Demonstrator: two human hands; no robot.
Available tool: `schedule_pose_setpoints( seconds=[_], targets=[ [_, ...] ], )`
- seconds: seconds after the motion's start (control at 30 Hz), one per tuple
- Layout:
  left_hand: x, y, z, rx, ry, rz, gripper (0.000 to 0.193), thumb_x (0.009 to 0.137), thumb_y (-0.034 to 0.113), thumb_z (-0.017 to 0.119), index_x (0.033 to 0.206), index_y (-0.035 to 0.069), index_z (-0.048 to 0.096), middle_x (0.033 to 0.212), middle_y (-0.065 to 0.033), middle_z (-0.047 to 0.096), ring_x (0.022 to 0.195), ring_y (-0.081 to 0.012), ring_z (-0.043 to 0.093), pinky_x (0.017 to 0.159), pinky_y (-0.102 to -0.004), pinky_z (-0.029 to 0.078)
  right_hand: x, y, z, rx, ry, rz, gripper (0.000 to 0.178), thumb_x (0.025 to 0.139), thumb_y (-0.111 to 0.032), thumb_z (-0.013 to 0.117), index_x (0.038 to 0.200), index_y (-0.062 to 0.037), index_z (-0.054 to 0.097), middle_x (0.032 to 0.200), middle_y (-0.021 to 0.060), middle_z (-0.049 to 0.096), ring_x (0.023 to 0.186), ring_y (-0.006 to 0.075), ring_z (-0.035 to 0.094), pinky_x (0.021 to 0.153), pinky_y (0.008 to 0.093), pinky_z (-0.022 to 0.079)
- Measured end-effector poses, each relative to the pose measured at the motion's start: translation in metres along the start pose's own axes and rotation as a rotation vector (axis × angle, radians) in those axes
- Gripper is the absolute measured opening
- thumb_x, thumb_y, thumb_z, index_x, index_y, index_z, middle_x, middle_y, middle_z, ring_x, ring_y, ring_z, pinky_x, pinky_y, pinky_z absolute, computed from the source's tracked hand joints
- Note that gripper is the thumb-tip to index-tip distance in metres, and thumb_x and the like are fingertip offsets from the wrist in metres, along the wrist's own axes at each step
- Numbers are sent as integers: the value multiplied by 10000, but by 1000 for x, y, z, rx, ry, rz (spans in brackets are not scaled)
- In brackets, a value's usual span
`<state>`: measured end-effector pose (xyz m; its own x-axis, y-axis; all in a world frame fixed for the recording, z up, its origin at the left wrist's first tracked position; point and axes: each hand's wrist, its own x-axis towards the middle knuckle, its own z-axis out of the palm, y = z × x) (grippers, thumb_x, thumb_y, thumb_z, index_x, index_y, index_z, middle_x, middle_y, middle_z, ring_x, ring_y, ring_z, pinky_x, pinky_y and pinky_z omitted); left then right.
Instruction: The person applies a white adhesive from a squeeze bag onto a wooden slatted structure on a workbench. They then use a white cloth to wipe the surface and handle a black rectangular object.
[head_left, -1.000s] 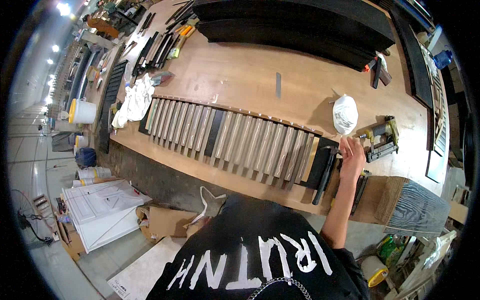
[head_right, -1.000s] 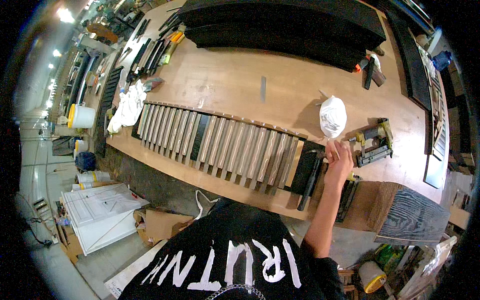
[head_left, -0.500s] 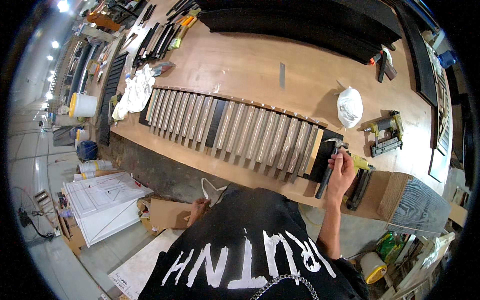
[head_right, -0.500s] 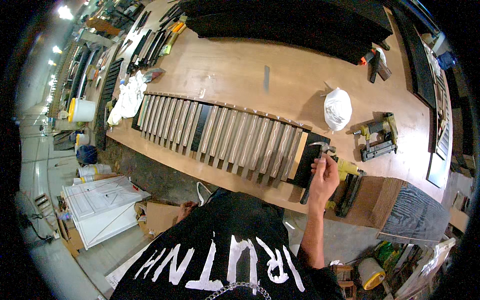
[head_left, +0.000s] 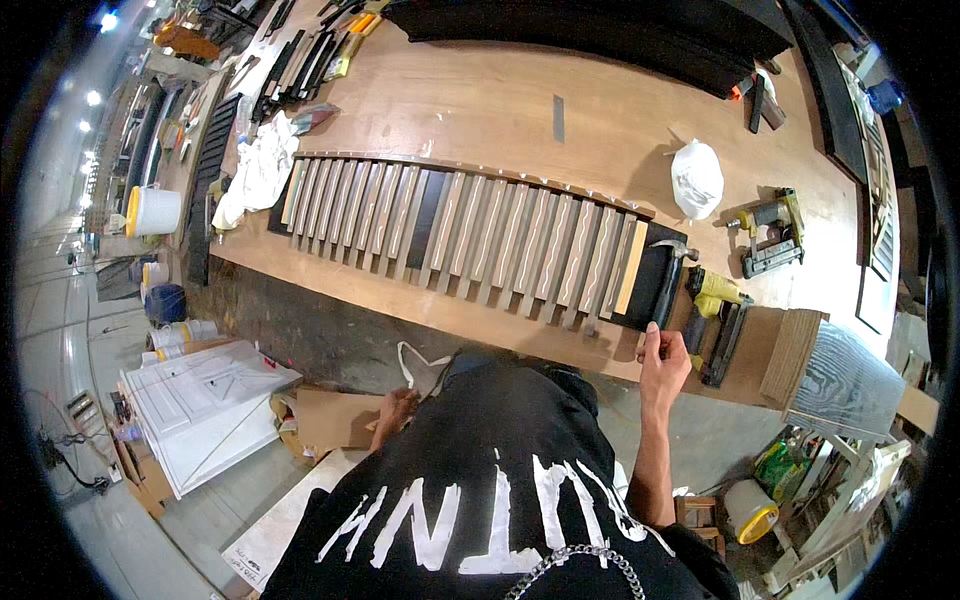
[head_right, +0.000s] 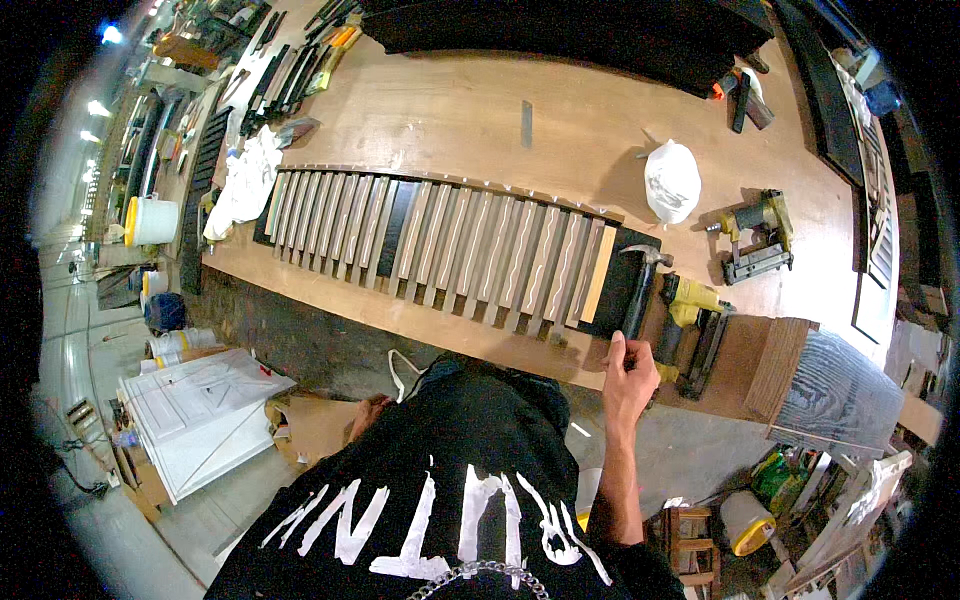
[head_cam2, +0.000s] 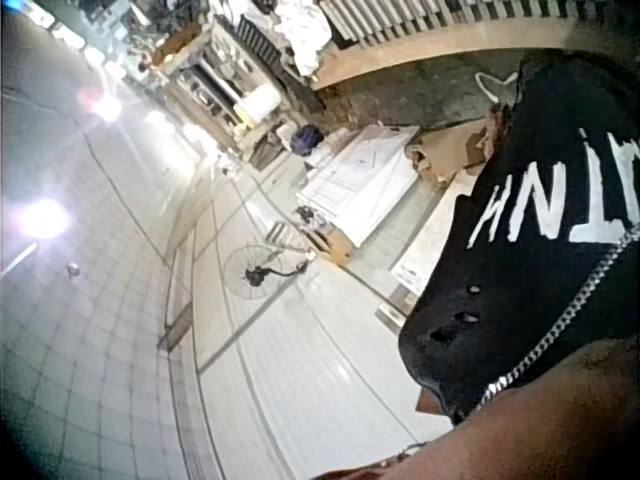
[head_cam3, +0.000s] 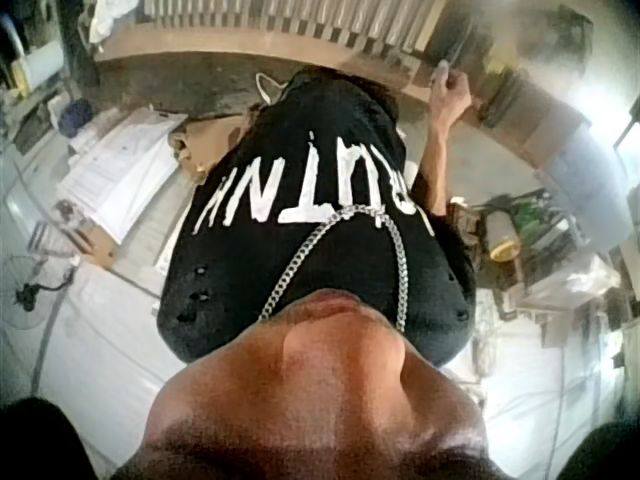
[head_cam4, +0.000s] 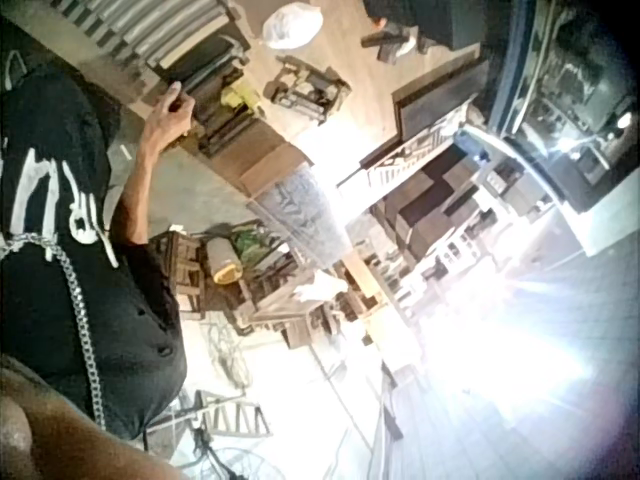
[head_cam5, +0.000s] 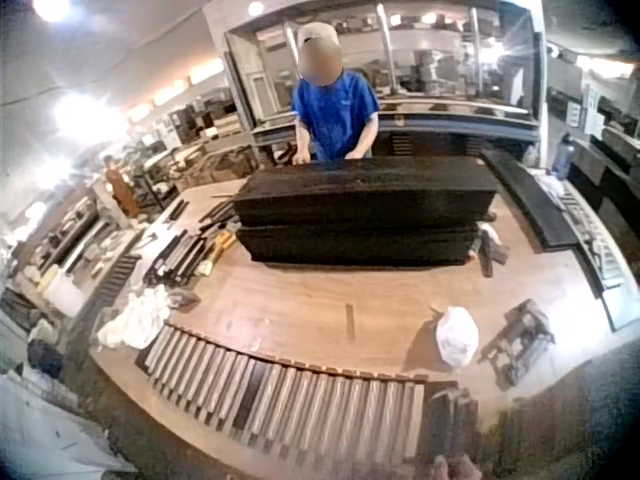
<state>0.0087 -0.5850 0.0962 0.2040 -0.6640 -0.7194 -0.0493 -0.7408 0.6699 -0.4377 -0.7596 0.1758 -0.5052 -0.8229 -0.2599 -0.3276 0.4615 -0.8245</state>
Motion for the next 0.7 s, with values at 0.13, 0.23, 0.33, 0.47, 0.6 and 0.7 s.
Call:
schedule_pose_setpoints(
  seconds=[0.13,0.23,0.33,0.47,0.6,0.7],
  targets=[
    [21,-13,-17,24,50,-149,322,847,314,611,840,-8,604,702,-52,600,576,-128,549,511,-256,411,-12,-4,-1,-163,-76,-29,283,890,-226,584,747,17,555,574,97,570,530,127,547,519,304,430],
    [30,-17,-22,41,48,-93,320,861,308,591,842,-11,615,727,-77,627,607,-153,596,532,-289,446,-19,3,3,-224,-87,-99,214,879,-186,596,793,7,563,599,59,541,559,114,516,529,273,424],
    [38,7,-9,418,59,-70,319,870,309,576,824,-4,622,720,-102,628,607,-214,605,555,-340,458,-21,12,15,-267,-39,-309,191,816,-163,656,903,-15,573,776,111,584,633,232,581,604,347,467],
    [41,90,50,894,50,386,315,860,308,581,788,3,611,701,-138,608,623,-347,577,582,-399,447,-22,-2,35,-424,12,-405,414,750,-226,719,1063,-27,533,1028,138,546,897,295,562,723,385,478],
    [39,161,119,710,-7,855,286,844,300,588,857,15,597,847,-152,601,785,-358,563,667,-386,456,-17,-15,51,-462,39,-500,586,734,-237,733,1199,-7,460,1178,181,487,1080,348,472,869,411,433],
    [44,208,156,776,-78,989,330,836,338,596,936,24,586,987,-136,574,903,-317,552,773,-409,440,-8,-12,48,-457,-55,-439,697,734,-270,736,1291,-16,402,1256,190,457,1150,350,441,942,416,401]
  ],
)
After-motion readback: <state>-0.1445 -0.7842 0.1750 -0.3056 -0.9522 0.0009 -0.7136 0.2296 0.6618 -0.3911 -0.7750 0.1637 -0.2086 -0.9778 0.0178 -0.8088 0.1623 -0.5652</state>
